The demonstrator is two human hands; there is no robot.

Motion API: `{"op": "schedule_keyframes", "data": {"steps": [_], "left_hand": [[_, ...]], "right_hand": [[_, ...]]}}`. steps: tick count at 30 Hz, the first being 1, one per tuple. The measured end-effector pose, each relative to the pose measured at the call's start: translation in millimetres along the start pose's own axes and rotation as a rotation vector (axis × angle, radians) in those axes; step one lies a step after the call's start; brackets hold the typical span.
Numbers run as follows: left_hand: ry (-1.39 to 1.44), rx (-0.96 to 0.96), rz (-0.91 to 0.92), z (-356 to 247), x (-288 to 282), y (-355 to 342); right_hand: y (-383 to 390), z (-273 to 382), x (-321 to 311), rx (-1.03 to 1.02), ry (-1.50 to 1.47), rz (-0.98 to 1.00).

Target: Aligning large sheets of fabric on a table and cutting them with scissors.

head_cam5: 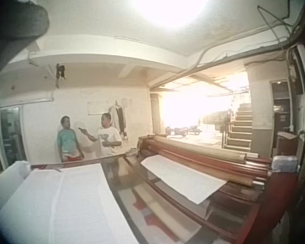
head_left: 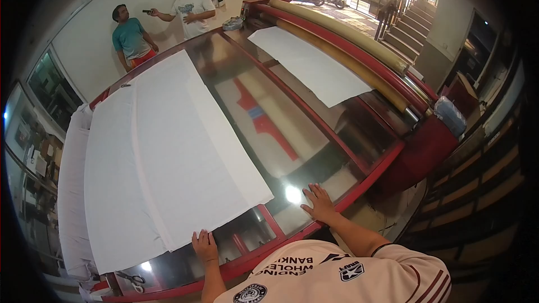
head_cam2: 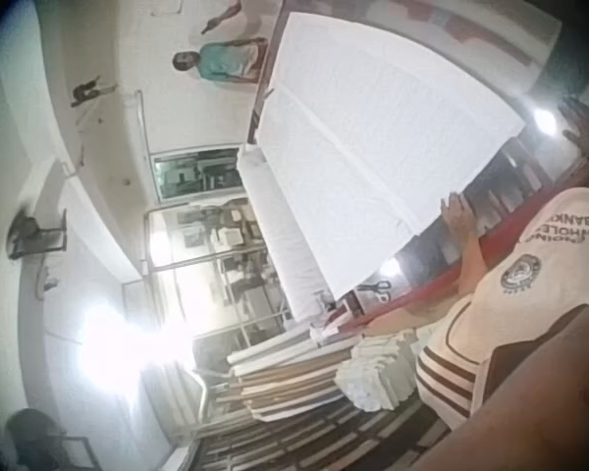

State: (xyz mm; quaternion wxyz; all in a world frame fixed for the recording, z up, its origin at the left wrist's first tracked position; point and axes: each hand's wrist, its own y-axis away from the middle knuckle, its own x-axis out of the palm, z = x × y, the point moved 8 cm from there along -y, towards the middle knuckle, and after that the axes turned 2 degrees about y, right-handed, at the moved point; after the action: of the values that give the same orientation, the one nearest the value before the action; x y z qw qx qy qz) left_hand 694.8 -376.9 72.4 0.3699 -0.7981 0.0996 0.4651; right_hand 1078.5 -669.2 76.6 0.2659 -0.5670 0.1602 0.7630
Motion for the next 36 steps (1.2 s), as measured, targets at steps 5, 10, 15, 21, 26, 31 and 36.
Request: {"op": "schedule_keyframes", "data": {"steps": [5, 10, 15, 21, 26, 31, 36], "left_hand": [[0.018, -0.016, -0.026, 0.9, -1.9, 0.3], [0.034, -0.022, -0.05, 4.2, -1.2, 2.7], [0.026, -0.017, -0.043, 4.2, -1.0, 2.7], [0.01, 0.004, -0.067, 2.8, -2.2, 2.7], [0.023, -0.017, -0.065, 5.3, -3.3, 3.2], [0.008, -0.012, -0.074, 4.4, -6.4, 1.2], [-0.021, -0.023, -0.101, 5.2, -12.0, 0.7]], "right_hand": [[1.5, 2.5, -3.7, 0.004, -0.013, -0.034], [2.3, 2.9, -6.2, -0.005, -0.014, -0.041], [1.5, 2.0, -5.3, 0.012, -0.013, -0.03], [1.8, 3.5, -6.7, -0.001, 0.003, -0.046], [1.4, 6.5, -5.0, -0.032, 0.009, -0.056], [1.0, 5.6, -2.8, -0.029, 0.024, -0.091], [0.1, 9.4, 3.3, -0.07, -0.011, -0.081]]}}
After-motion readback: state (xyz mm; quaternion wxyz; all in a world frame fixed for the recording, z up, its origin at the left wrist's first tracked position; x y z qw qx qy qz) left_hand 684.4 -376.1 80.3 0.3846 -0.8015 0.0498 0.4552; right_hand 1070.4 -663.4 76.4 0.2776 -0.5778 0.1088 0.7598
